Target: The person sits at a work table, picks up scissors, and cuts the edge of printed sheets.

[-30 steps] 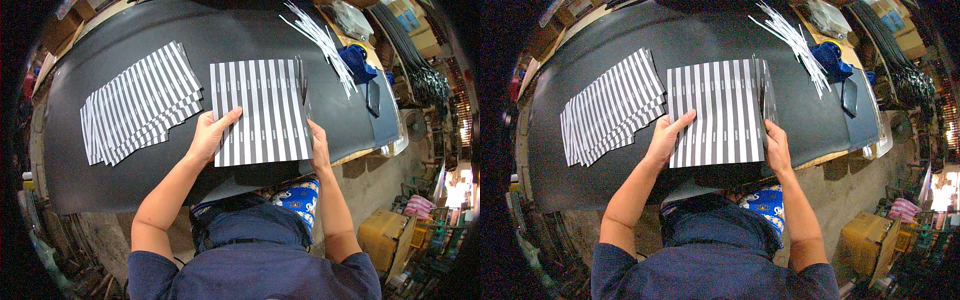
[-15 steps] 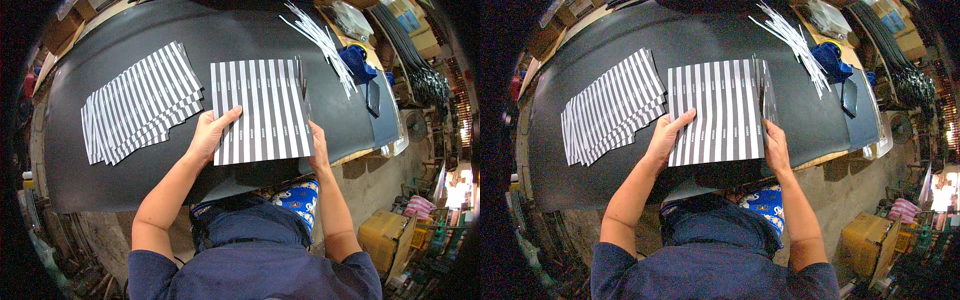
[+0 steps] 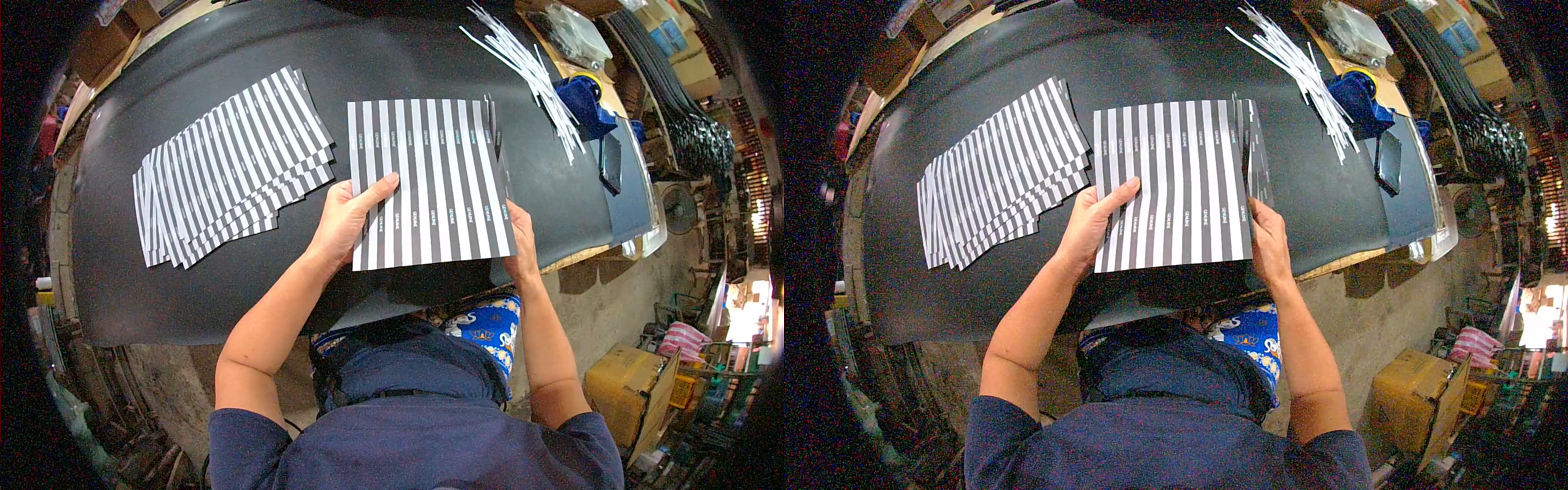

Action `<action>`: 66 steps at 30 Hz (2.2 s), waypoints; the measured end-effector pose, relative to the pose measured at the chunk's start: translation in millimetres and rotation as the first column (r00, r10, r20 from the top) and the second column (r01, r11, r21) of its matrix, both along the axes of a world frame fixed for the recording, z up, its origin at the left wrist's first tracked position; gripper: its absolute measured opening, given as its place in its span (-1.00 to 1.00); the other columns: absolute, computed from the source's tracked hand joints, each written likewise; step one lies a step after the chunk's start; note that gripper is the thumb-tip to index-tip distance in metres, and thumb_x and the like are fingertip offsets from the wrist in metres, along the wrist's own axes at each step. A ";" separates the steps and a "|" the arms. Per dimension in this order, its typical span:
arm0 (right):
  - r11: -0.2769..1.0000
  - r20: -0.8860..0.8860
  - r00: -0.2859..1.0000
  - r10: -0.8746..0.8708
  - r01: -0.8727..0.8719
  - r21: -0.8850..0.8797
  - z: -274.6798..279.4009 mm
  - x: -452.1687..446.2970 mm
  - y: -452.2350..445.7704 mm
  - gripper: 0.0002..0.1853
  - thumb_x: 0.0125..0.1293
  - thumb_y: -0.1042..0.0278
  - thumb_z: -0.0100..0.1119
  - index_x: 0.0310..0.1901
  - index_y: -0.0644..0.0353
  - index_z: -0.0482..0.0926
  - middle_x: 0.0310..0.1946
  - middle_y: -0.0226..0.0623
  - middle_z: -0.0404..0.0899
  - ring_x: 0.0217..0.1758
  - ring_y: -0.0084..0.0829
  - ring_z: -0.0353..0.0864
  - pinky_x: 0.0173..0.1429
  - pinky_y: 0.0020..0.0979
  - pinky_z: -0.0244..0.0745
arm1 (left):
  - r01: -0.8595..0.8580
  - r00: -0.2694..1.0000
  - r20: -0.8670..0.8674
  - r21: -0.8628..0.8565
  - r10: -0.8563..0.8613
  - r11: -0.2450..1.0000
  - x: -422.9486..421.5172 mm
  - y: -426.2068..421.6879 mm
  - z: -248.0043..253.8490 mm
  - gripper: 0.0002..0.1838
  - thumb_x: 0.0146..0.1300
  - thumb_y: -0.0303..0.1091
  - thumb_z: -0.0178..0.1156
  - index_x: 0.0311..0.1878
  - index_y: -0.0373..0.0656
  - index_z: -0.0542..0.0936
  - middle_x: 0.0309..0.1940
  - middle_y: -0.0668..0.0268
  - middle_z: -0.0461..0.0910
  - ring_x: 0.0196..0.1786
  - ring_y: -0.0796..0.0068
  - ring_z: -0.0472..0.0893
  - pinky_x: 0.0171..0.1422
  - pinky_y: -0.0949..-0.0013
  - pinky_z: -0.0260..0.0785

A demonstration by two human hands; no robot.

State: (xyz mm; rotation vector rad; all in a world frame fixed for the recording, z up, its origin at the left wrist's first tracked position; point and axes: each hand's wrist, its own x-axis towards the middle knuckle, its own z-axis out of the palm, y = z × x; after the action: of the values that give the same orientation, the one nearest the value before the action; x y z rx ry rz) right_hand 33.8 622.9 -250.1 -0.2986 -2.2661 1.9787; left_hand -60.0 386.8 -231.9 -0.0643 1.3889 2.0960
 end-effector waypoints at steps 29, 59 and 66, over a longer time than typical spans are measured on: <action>0.999 0.039 0.999 -0.033 0.032 0.026 -5.2 0.8 1.3 -0.65 0.31 0.14 0.04 -0.22 0.36 0.55 -0.39 -0.44 0.55 -0.33 -0.65 0.44 -0.24 -0.57 0.36 | -0.014 0.999 -0.040 0.034 0.016 0.999 -0.8 0.7 -1.6 -0.72 0.23 -0.28 0.21 -0.18 -0.36 0.55 -0.36 0.12 0.64 -0.43 0.53 0.66 -0.36 0.49 0.59; 0.983 0.270 0.963 0.026 0.024 -0.182 42.9 86.2 -22.7 -0.72 0.27 0.18 0.15 -0.29 0.27 0.46 -0.55 -0.38 0.42 -0.55 -0.60 0.47 -0.43 -0.54 0.43 | -0.160 0.956 -0.235 0.076 0.174 0.984 -56.9 37.3 9.9 -0.75 0.17 -0.31 0.28 -0.17 -0.28 0.57 -0.30 0.29 0.64 -0.34 0.61 0.62 -0.26 0.50 0.48; 0.986 0.270 0.962 0.040 0.006 -0.167 43.5 77.1 -23.7 -0.70 0.27 0.16 0.15 -0.29 0.28 0.45 -0.56 -0.39 0.42 -0.56 -0.59 0.47 -0.44 -0.54 0.42 | -0.149 0.958 -0.238 0.055 0.158 0.987 -49.6 35.2 2.4 -0.74 0.18 -0.27 0.27 -0.16 -0.24 0.58 -0.28 0.30 0.63 -0.32 0.60 0.61 -0.26 0.51 0.48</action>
State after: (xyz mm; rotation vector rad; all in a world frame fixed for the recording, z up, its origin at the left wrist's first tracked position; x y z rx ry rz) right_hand 110.8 599.2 -206.6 -0.6063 -2.2610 2.2661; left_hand -109.6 422.0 -229.5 0.1059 1.5286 2.3198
